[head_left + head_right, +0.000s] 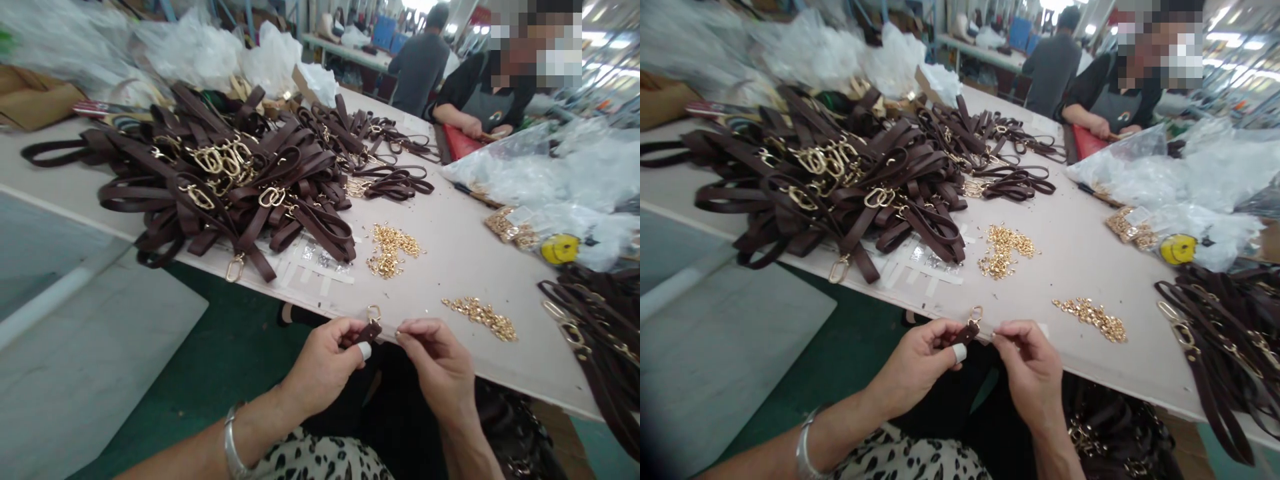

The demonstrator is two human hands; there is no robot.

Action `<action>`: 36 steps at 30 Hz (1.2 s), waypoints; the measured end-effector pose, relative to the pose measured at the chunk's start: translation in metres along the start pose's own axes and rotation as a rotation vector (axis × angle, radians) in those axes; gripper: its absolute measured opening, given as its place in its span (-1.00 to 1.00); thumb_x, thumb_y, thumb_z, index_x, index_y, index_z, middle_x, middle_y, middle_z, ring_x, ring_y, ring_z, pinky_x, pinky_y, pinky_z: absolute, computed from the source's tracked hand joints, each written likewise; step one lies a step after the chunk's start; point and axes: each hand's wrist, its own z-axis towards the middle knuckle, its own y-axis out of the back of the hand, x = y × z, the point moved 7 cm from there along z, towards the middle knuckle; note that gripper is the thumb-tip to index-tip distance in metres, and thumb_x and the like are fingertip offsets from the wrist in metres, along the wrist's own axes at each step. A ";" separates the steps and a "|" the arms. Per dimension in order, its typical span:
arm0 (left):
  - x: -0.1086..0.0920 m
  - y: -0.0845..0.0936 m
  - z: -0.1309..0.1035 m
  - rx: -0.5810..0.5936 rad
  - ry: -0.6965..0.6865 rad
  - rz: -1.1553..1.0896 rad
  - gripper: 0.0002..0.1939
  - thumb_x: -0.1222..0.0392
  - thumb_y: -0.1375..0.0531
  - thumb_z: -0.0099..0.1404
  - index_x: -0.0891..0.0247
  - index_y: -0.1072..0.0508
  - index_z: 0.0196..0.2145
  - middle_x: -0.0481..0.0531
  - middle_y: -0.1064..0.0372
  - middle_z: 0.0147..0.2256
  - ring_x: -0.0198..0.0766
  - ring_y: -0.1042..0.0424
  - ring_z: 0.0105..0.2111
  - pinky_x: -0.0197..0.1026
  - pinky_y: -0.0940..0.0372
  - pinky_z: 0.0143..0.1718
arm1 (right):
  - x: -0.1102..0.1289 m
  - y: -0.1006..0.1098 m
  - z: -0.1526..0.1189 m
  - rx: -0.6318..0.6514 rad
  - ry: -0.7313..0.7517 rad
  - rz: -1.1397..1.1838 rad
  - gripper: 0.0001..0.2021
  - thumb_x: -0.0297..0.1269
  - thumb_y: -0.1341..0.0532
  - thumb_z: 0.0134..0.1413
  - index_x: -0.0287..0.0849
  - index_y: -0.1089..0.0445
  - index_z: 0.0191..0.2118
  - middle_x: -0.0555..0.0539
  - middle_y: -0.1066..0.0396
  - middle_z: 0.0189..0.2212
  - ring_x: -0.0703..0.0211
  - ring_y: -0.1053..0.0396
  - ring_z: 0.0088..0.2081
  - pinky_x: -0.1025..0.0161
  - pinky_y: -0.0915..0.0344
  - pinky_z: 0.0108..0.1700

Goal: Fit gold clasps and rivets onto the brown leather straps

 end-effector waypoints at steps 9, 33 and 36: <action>-0.013 0.003 -0.008 -0.040 -0.173 0.161 -0.75 0.44 -0.19 0.23 0.24 -0.57 -0.19 -0.03 -0.54 -0.26 -0.27 -0.46 -0.25 -0.28 -0.33 -0.16 | 0.014 -0.035 -0.031 -0.021 0.184 0.010 -0.90 -0.45 -0.29 0.13 -0.08 -0.43 -0.30 0.00 -0.52 -0.30 0.17 -0.49 -0.20 0.20 -0.42 -0.08; -0.025 -0.010 -0.019 -0.036 -0.464 0.457 -0.61 0.57 -0.10 0.17 0.27 -0.54 -0.15 0.08 -0.51 -0.23 -0.21 -0.49 -0.19 -0.24 -0.36 -0.10 | -0.020 -0.034 -0.052 -0.223 -0.278 0.358 -0.53 -0.19 -0.43 -0.06 -0.10 -0.31 -0.03 -0.15 -0.59 -0.24 0.03 -0.58 -0.22 0.19 -0.53 -0.21; -0.023 -0.019 -0.018 0.026 -0.555 0.552 -0.62 0.54 -0.14 0.08 0.31 -0.54 -0.17 0.14 -0.56 -0.23 -0.16 -0.53 -0.22 -0.26 -0.39 -0.15 | -0.041 -0.030 -0.059 -0.213 -0.398 0.367 -0.36 -0.09 -0.46 -0.13 -0.09 -0.30 0.09 -0.18 -0.60 -0.25 -0.08 -0.58 -0.21 0.17 -0.56 -0.30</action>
